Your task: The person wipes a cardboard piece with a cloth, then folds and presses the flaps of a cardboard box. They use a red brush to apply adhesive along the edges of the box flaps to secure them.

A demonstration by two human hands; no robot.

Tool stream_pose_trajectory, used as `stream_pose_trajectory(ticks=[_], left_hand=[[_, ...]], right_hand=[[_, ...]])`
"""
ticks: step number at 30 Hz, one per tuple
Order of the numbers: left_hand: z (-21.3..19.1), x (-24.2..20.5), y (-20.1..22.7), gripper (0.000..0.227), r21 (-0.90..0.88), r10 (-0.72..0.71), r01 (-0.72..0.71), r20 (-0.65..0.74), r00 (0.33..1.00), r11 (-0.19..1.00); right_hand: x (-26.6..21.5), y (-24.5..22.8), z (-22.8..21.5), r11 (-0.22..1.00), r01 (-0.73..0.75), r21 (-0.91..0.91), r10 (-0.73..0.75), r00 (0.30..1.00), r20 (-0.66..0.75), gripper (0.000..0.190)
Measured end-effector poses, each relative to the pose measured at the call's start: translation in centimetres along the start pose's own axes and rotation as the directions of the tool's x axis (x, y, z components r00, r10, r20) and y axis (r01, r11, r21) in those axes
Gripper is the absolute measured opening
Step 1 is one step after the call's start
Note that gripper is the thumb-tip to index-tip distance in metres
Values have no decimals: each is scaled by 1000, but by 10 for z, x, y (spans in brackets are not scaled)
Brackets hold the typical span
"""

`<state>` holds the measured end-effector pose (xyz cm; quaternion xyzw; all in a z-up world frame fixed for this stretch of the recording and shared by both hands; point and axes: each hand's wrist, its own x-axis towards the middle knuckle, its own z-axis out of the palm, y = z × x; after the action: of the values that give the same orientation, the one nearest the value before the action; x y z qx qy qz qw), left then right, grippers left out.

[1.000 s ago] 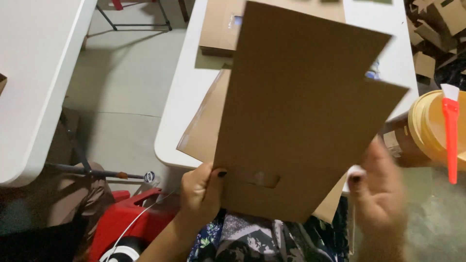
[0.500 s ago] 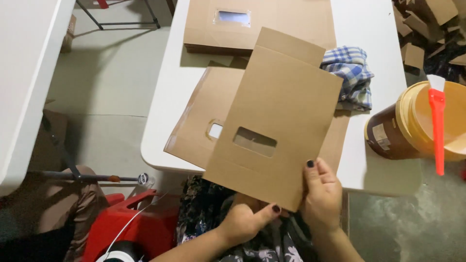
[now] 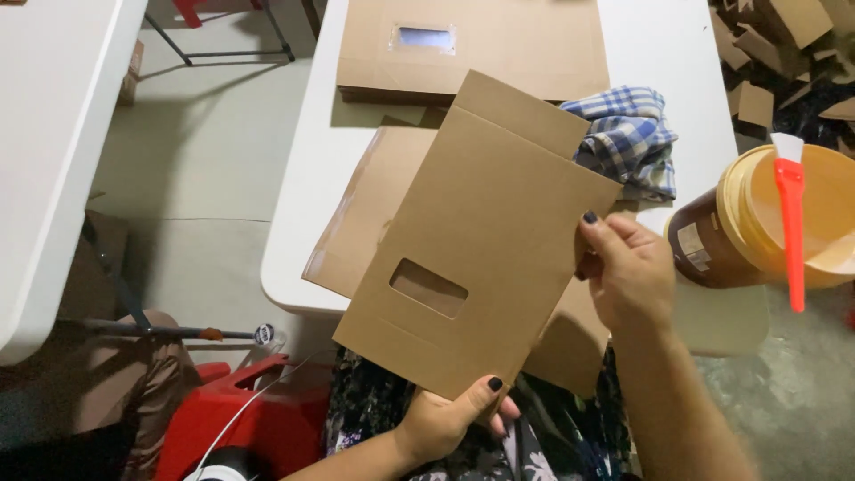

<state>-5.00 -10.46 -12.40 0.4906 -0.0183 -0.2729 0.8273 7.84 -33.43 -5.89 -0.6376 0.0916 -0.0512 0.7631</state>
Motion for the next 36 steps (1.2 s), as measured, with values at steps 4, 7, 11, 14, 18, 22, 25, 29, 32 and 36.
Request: stream_pose_trajectory(ticks=[4,7,11,14,18,22,25,29,32,36], left_hand=[[-2,-3,-2,43,112,-78,75,24,997,991],[-1,-1,-2,47,205,-121,117,7,993,972],[2,6,2,40,300,-152,171,-84,985,938],[5,13,3,37,232,-100,136,-162,982,963],[8,23,19,48,332,206,-217,70,976,918],[-7,31,12,31,207,77,-43,-161,984,977],[-19,34,34,36,123,216,-181,-399,891,976],[-17,29,69,40,135,227,-184,-475,850,974],[-15,34,64,33,199,376,-319,-453,808,926],[-15,40,68,38,106,283,-272,-562,777,956]], right_hand=[[23,-21,0,998,58,-35,-60,994,-89,25],[24,-24,3,969,216,-118,-223,974,-48,29],[28,-14,2,983,176,52,-175,984,-17,32],[8,5,1,994,26,103,-39,992,122,21],[-17,1,21,991,113,-74,-101,983,153,27],[-19,-6,14,899,311,-308,-319,947,25,39],[-13,-3,-4,887,334,-320,-351,936,5,40],[-4,1,-22,969,199,-149,-187,978,90,28],[-11,14,-20,998,6,66,-21,973,228,24],[-34,23,-8,979,-37,-198,86,966,245,35]])
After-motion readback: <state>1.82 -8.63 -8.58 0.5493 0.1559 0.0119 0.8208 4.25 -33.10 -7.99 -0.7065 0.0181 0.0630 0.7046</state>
